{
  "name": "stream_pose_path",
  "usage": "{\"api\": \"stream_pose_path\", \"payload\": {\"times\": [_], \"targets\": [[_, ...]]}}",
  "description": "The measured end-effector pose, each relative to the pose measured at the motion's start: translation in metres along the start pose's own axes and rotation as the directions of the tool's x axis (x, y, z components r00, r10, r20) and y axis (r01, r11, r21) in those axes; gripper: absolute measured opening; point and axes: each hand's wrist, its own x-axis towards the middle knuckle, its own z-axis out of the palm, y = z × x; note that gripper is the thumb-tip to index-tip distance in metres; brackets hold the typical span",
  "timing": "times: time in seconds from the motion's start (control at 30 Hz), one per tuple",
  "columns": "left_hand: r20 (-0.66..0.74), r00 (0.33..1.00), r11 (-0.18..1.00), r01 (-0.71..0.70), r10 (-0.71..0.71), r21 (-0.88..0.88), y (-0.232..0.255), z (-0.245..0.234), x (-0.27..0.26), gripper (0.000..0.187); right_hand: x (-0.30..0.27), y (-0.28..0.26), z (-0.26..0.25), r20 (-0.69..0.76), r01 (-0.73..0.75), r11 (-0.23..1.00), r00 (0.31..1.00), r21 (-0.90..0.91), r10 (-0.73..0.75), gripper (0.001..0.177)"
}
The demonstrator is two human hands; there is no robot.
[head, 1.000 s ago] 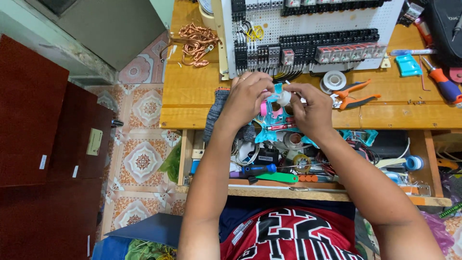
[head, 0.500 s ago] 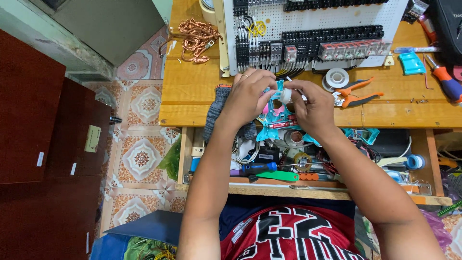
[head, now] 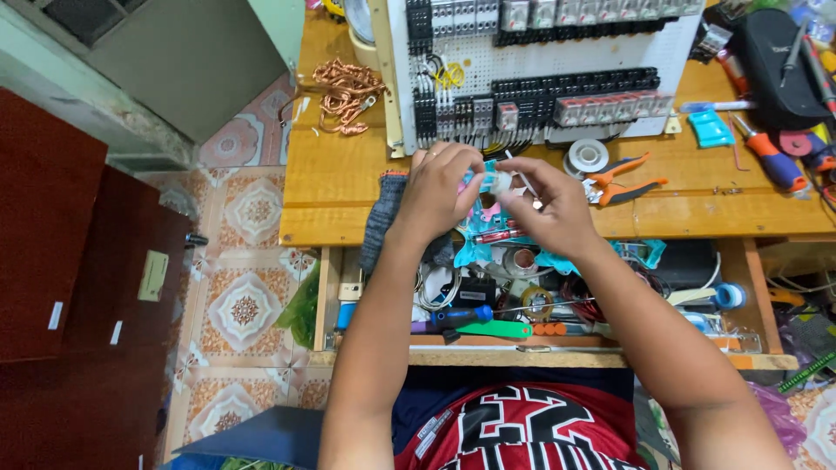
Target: Stripping wires and searching for components in a cluttered workshop drawer
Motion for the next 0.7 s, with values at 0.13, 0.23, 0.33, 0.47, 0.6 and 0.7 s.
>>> {"api": "stream_pose_path", "payload": {"times": [0.13,0.23,0.33,0.47,0.6,0.7], "targets": [[-0.013,1.0,1.0,-0.007,0.007,0.006,-0.001,0.002,0.0,0.007,-0.004,0.013,-0.003,-0.026,0.02,0.992,0.999,-0.128,-0.024,0.045],[-0.03,0.999,1.0,-0.023,0.024,0.003,0.0,0.002,0.0,0.008,-0.003,0.019,-0.004,-0.034,0.048,0.978,0.998,-0.201,-0.056,0.038],[-0.076,0.995,0.996,-0.066,0.061,-0.067,-0.002,0.005,0.0,0.005,-0.002,0.02,-0.007,-0.006,0.085,0.959,0.996,-0.269,-0.09,0.04],[-0.115,0.989,0.993,-0.096,0.088,-0.066,-0.002,0.004,0.0,0.005,-0.003,0.024,-0.008,0.042,0.101,0.972,0.995,-0.213,-0.094,0.041],[-0.169,0.981,0.99,-0.116,0.101,-0.082,0.001,0.004,0.002,0.007,-0.001,0.029,-0.009,0.095,0.082,0.991,0.993,-0.106,-0.072,0.043],[-0.144,0.983,0.986,-0.127,0.111,-0.108,0.007,-0.006,0.004,0.008,0.0,0.036,-0.01,0.131,0.068,0.998,0.989,-0.015,-0.066,0.046]]}}
